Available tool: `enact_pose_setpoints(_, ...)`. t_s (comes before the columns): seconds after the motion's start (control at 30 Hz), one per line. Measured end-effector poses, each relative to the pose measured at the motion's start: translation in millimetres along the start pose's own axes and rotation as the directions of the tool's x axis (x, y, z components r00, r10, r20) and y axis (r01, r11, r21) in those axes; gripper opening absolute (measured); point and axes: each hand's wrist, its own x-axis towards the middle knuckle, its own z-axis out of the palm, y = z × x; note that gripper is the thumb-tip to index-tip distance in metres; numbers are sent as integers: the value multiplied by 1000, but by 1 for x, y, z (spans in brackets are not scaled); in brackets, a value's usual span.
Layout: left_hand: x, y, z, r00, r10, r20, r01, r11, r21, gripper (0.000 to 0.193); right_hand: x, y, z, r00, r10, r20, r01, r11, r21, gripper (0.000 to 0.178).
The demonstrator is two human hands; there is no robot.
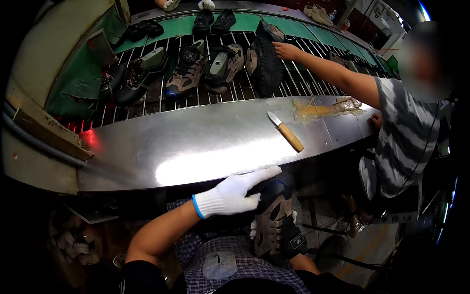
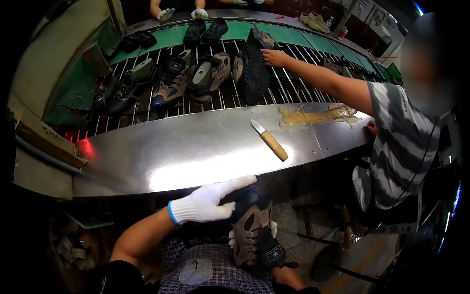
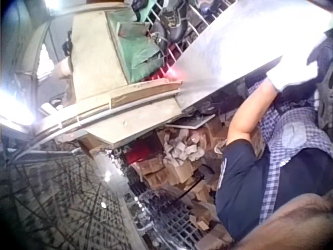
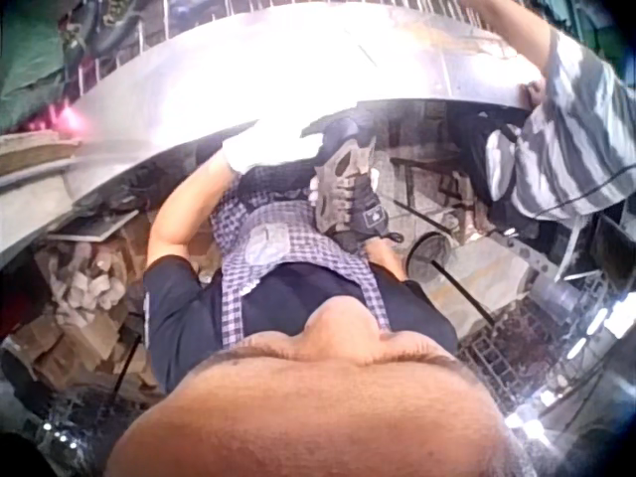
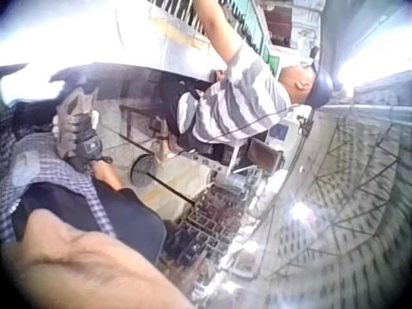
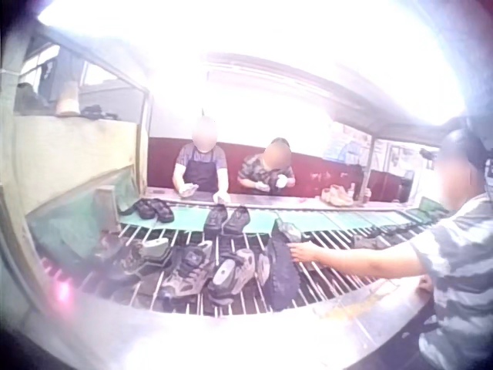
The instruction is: The person picks up shoe uppers and soles from a conveyor belt, fits them together by hand, and places the assembled units back onto the belt.
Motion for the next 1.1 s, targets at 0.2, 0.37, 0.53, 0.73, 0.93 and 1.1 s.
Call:
enact_pose_setpoints(0.2, -19, -5, 15, 993, -112, 35, 115, 990, -87, 86, 13, 11, -26, 933, -38, 357, -66, 959, 276, 91)
enact_pose_setpoints(0.37, -28, -14, 23, 995, -76, 60, 85, 981, -173, 90, 56, 29, -90, 329, -205, 922, -574, 732, 368, 94)
enact_pose_setpoints(0.53, -31, -23, 28, 999, -23, 39, 32, 971, -238, 91, 47, 29, -93, 358, -191, 914, -513, 777, 364, 95)
enact_pose_setpoints(0.73, -37, -21, 41, 999, -36, -16, 31, 972, -232, 101, 43, 30, -20, 542, -128, 830, -382, 843, 379, 93)
enact_pose_setpoints(0.93, -44, -29, 84, 945, 198, -261, -198, 980, 25, 127, 35, 3, 21, 938, -220, 270, 184, 971, 151, 86)
enact_pose_setpoints(1.1, -36, -2, 17, 924, 60, -377, -27, 995, 92, 130, 49, -14, 91, 909, -330, -254, 112, 782, -614, 82)
